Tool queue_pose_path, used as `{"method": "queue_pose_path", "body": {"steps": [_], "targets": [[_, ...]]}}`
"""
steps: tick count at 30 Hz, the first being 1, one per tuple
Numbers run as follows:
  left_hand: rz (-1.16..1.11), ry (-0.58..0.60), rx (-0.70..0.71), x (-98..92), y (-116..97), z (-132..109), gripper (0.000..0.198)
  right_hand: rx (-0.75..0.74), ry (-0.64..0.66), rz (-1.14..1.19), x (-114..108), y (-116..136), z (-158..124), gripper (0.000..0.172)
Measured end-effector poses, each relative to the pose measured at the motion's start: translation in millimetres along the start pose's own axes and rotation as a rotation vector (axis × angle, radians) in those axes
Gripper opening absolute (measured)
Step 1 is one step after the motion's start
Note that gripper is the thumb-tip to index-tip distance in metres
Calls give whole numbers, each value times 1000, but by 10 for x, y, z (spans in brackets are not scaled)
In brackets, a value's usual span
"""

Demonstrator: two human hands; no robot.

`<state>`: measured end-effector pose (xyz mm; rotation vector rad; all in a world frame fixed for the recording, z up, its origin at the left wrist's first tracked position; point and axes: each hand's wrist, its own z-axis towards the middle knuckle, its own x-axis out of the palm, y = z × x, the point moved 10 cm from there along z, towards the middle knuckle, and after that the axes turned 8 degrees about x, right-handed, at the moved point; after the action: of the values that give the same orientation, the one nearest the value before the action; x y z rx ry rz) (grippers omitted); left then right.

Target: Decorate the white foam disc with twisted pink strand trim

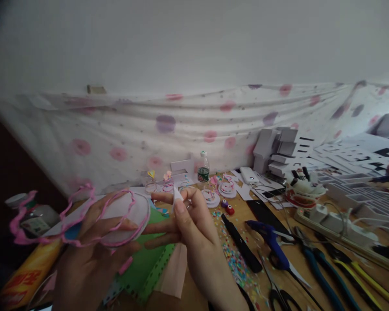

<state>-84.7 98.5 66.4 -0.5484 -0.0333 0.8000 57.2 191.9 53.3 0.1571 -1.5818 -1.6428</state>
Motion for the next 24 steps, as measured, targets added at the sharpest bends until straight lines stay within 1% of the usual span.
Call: {"method": "queue_pose_path", "body": {"steps": [4, 8, 11, 14, 17, 20, 22, 24], "targets": [[-9, -29, -36, -45, 74, -17, 21, 14, -34, 26, 0, 11, -38, 19], [34, -4, -4, -34, 53, -34, 24, -9, -24, 57, 37, 43, -24, 16], [14, -41, -57, -39, 64, -49, 22, -14, -22, 49, 39, 56, -12, 15], [-18, -64, -100, -23, 48, -41, 20, -40, -30, 18, -8, 79, 7, 16], [-60, -108, -101, -49, 27, -26, 21, -132, -79, -35, -126, 161, 34, 14], [-80, -115, -120, -56, 56, -38, 21, -282, -141, -91, -215, 291, 22, 12], [-72, -104, -146, -48, 88, -56, 21, -373, -182, -157, -212, 361, -21, 11], [-64, -81, -165, -27, 104, -67, 22, -432, -199, -232, -152, 393, -73, 8]]}}
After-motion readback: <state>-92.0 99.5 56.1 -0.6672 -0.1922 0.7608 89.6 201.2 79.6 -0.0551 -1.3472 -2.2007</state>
